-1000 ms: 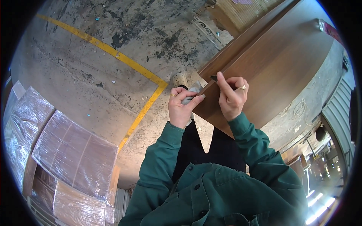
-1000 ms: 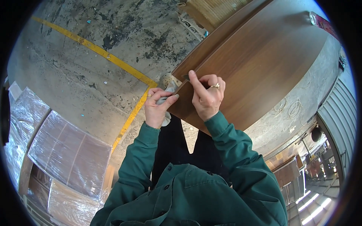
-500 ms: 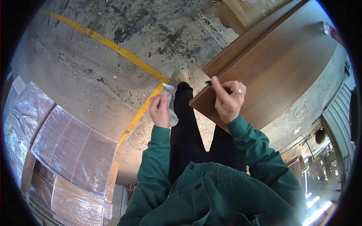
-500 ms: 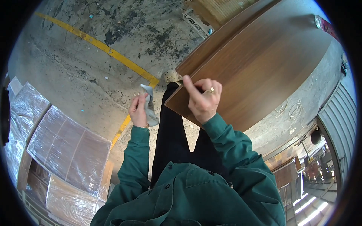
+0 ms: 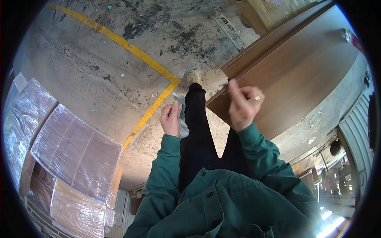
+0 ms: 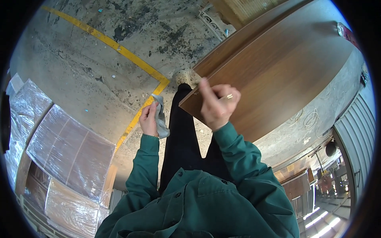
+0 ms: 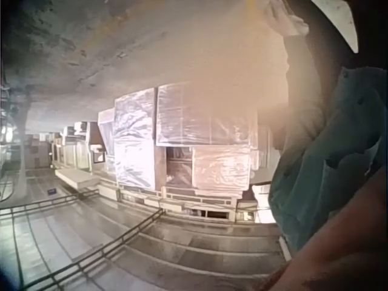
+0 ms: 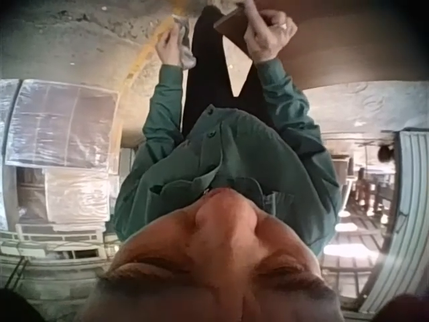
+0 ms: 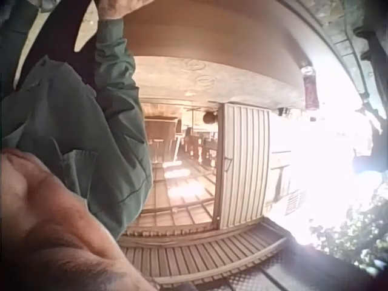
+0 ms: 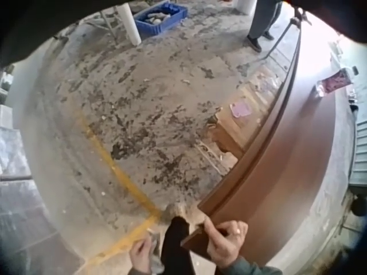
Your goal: Clean a wood panel with a solution and cloth, then use a small tool to scrape the edges.
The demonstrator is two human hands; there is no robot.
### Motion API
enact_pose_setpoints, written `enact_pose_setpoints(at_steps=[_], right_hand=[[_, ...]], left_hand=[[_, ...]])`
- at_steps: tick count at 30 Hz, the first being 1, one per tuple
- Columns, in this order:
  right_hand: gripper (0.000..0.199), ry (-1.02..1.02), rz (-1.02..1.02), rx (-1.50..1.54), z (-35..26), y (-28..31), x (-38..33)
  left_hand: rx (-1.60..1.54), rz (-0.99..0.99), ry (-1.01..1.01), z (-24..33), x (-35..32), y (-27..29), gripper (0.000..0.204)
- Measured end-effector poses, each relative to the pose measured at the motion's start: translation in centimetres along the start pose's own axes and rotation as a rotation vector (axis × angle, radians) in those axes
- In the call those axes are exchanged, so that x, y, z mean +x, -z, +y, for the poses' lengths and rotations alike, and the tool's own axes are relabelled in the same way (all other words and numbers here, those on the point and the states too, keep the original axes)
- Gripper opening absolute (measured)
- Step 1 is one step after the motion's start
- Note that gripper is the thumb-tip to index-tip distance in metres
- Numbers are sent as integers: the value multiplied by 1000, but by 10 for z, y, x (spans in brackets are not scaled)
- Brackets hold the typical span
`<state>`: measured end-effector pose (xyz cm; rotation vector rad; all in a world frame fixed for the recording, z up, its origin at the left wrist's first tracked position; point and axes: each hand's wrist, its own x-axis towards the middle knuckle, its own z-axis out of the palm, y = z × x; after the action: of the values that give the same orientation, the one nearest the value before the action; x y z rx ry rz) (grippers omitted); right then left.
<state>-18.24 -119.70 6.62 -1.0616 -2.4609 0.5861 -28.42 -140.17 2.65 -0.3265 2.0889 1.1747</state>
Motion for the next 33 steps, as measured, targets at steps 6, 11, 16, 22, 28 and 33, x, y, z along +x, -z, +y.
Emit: enact_pose_setpoints(at_steps=[6, 11, 16, 22, 28, 33], right_hand=[[42, -44, -3, -43, -3, 1, 2], [42, 179, -166, 27, -13, 1, -19], [40, 132, -129, 38, -19, -3, -20], [45, 79, -130, 32, -20, -4, -21], [41, 98, -162, 37, -27, -3, -18], [44, 162, -212, 47, -23, -2, -21]], left_hand=[[-28, -1, 4, -1, -2, 2, 19], [26, 4, 38, -31, -2, 11, 19], [-79, -86, 244, -65, -21, 16, 19], [-167, -178, 431, -83, -59, 1, 17], [-196, -197, 493, -119, -73, -2, 18], [-259, -174, 521, -118, -69, -2, 18]])
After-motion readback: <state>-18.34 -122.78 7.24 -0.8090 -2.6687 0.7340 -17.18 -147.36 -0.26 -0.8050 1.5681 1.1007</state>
